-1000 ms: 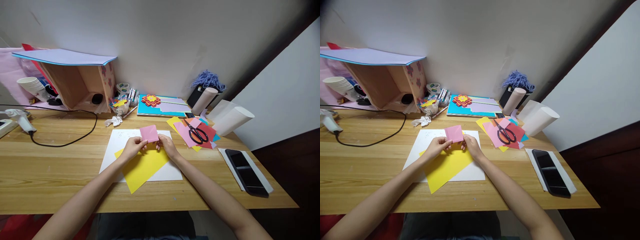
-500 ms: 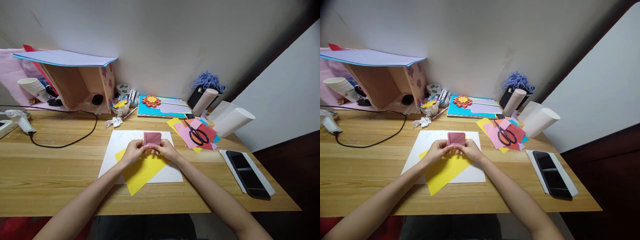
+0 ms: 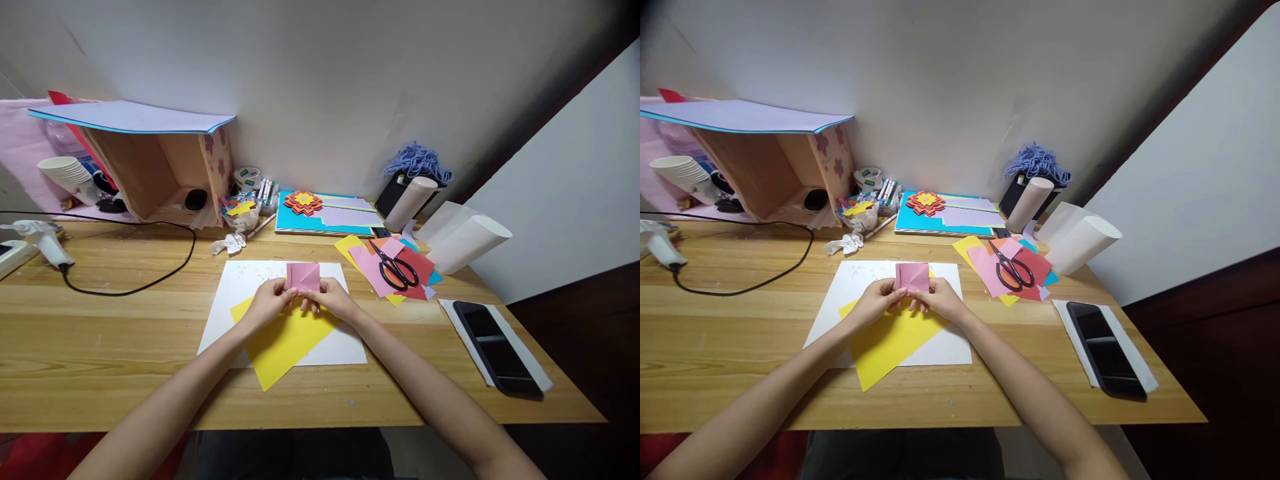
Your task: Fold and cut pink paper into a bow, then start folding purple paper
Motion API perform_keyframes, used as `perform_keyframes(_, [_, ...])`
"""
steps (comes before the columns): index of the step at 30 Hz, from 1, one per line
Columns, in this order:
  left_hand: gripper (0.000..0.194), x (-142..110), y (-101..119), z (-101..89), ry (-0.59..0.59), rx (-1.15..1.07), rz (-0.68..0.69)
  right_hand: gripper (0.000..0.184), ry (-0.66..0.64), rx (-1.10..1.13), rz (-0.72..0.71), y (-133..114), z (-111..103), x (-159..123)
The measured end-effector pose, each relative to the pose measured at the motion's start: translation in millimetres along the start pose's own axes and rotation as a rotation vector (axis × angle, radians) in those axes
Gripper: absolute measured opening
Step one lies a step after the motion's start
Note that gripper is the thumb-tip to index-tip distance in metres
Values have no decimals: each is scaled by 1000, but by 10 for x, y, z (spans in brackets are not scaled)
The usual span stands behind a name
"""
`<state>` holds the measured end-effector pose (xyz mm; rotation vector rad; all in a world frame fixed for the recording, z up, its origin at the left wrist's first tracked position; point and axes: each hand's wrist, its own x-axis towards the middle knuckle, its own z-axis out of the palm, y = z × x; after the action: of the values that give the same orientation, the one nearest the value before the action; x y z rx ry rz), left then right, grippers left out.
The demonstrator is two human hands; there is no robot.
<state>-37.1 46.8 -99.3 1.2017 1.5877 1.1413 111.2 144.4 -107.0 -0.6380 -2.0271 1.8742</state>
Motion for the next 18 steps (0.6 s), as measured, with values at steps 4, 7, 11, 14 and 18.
perform_keyframes(4, [34, 31, 11, -21, -22, -67, 17, 37, 15, 40, -1, 21, -20, 9])
perform_keyframes(7, [36, 43, 54, -48, 23, -92, 34, 36, -29, 30, 24, 19, -23, 5])
perform_keyframes(11, [37, 40, 96, -76, 87, -107, -2, 36, -52, 32, 71, -24, -2, -13])
perform_keyframes(14, [37, 35, 94, -80, 118, -104, 8, 36, -27, 57, 74, -54, 16, -18])
perform_keyframes(18, [36, 38, 83, -85, 119, -148, 34, 34, 59, 78, 40, -41, 13, 0])
